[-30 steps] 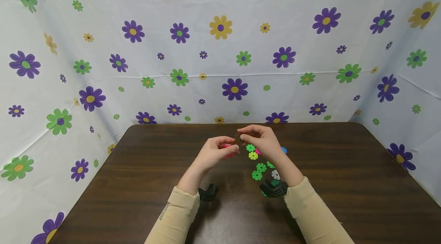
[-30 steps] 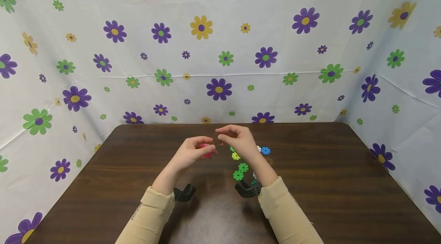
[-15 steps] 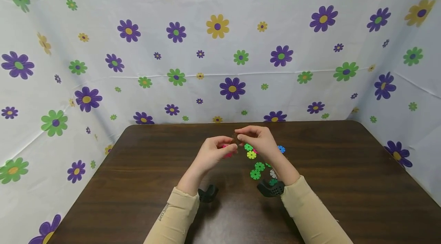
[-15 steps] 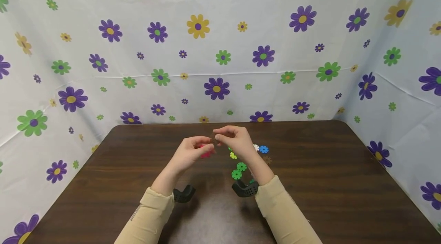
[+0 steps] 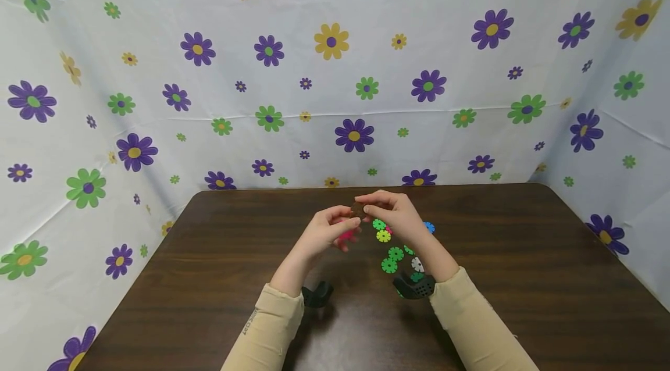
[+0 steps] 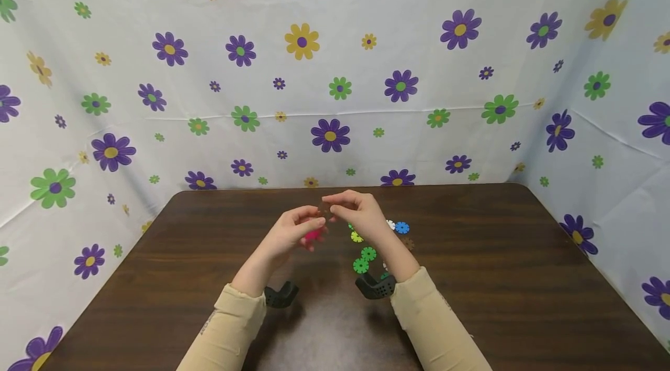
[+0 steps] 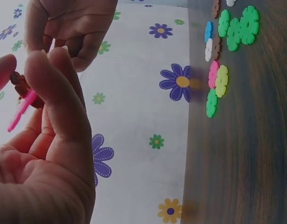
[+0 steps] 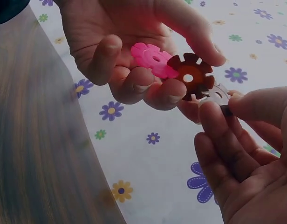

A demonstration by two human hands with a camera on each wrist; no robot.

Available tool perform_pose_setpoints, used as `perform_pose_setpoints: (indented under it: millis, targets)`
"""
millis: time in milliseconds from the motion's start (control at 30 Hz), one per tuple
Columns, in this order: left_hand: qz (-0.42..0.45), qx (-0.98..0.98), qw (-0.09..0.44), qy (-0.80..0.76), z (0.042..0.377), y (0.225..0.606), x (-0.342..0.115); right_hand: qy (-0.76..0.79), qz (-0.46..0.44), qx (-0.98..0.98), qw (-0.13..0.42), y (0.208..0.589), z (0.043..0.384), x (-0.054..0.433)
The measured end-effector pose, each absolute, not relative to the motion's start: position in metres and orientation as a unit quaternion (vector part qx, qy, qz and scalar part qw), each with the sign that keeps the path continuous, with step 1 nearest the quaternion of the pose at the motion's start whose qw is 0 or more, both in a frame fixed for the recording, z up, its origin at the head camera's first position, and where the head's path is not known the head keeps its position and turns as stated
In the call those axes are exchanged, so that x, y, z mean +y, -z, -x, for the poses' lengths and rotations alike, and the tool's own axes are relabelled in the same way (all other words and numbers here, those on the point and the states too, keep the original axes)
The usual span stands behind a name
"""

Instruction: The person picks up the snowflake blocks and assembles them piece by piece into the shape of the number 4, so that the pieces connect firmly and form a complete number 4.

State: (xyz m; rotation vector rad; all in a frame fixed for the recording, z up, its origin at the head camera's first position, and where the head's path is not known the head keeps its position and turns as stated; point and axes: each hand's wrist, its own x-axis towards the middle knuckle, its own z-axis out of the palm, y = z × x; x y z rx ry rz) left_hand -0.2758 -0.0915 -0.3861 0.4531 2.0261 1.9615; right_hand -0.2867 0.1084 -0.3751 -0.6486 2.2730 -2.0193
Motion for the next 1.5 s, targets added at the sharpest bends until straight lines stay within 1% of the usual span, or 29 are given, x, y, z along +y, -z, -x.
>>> perform_pose_setpoints:
  millis: [267, 367, 467, 533, 667, 833, 1067, 1200, 1333, 1500]
  targets:
    - [-0.16, 0.689, 0.169, -0.687, 0.277, 0.389, -0.09, 0.615, 0.249, 0.748, 0.003, 0.378, 0.287, 0.104]
    - [-0.158, 0.688, 0.173, -0.687, 0.277, 0.39, -0.09, 0.616, 0.247, 0.747, 0.009, 0.378, 0.288, 0.105]
    - [-0.155, 0.688, 0.171, -0.689, 0.277, 0.391, -0.09, 0.612, 0.227, 0.757, 0.016, 0.38, 0.292, 0.112]
    - [-0.153, 0.689, 0.167, -0.689, 0.277, 0.391, -0.09, 0.602, 0.211, 0.77, 0.026, 0.384, 0.297, 0.118]
    - [-0.151, 0.69, 0.162, -0.689, 0.277, 0.391, -0.092, 0.565, 0.181, 0.803, 0.063, 0.397, 0.309, 0.132]
    - [-0.147, 0.693, 0.157, -0.688, 0.277, 0.391, -0.092, 0.479, 0.186, 0.853, 0.09, 0.418, 0.321, 0.147]
    - [-0.141, 0.696, 0.14, -0.69, 0.279, 0.393, -0.092, 0.346, 0.215, 0.91, 0.076, 0.439, 0.33, 0.154]
    - [-0.139, 0.694, 0.143, -0.691, 0.28, 0.393, -0.092, 0.29, 0.21, 0.93, 0.081, 0.443, 0.329, 0.153]
    - [-0.142, 0.695, 0.144, -0.69, 0.279, 0.393, -0.092, 0.273, 0.202, 0.937, 0.085, 0.444, 0.328, 0.151]
    - [-0.142, 0.702, 0.136, -0.684, 0.28, 0.394, -0.092, 0.274, 0.204, 0.937, 0.076, 0.446, 0.328, 0.151]
